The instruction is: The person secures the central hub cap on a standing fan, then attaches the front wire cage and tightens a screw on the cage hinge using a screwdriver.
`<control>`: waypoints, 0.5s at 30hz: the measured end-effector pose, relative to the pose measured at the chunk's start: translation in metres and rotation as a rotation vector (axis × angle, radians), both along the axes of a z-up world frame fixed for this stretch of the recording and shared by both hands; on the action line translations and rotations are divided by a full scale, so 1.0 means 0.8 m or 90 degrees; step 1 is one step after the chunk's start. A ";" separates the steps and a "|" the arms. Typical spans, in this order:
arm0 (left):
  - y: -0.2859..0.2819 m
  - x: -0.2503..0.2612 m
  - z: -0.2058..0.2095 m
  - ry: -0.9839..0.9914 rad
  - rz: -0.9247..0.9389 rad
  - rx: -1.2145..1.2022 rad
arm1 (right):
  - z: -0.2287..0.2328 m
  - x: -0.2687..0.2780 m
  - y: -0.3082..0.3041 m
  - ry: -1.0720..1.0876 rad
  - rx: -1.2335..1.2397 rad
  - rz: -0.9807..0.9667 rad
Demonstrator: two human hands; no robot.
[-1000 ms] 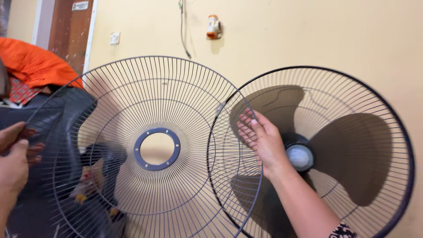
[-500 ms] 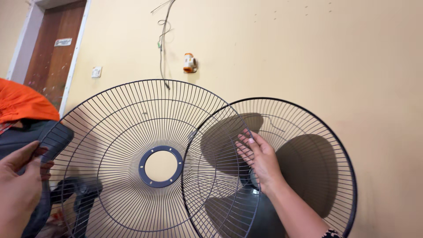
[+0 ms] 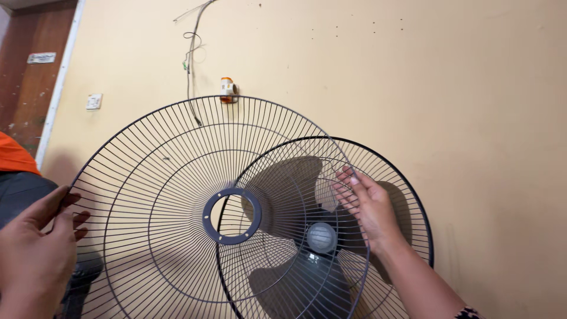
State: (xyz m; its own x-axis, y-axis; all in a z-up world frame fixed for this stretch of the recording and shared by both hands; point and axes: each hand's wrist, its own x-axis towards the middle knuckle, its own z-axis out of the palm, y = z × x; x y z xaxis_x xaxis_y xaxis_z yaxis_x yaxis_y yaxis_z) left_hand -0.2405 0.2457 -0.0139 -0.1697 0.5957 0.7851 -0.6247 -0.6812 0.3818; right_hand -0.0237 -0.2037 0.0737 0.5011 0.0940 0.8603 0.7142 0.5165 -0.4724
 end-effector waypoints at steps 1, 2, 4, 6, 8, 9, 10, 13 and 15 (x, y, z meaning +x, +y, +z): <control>-0.007 0.003 0.001 -0.001 -0.014 0.005 | 0.001 -0.001 -0.009 -0.015 -0.004 -0.019; -0.014 0.008 0.002 -0.011 -0.040 -0.007 | 0.003 -0.003 -0.017 -0.030 -0.009 -0.038; -0.024 0.016 0.008 -0.033 -0.093 -0.032 | 0.009 -0.011 -0.031 -0.080 0.012 -0.052; -0.029 0.023 0.018 -0.044 -0.122 -0.044 | 0.017 -0.019 -0.039 -0.118 0.028 -0.082; -0.032 0.026 0.025 -0.056 -0.138 -0.028 | 0.022 -0.031 -0.046 -0.141 0.039 -0.125; -0.032 0.026 0.027 -0.063 -0.142 -0.006 | 0.022 -0.036 -0.046 -0.142 0.043 -0.144; -0.032 0.027 0.029 -0.070 -0.145 0.015 | 0.021 -0.041 -0.046 -0.143 0.047 -0.163; -0.031 0.031 0.032 -0.096 -0.123 -0.004 | 0.014 -0.053 -0.041 -0.100 0.013 -0.222; -0.027 0.026 0.028 -0.071 -0.068 0.004 | 0.009 -0.061 -0.038 -0.042 -0.034 -0.215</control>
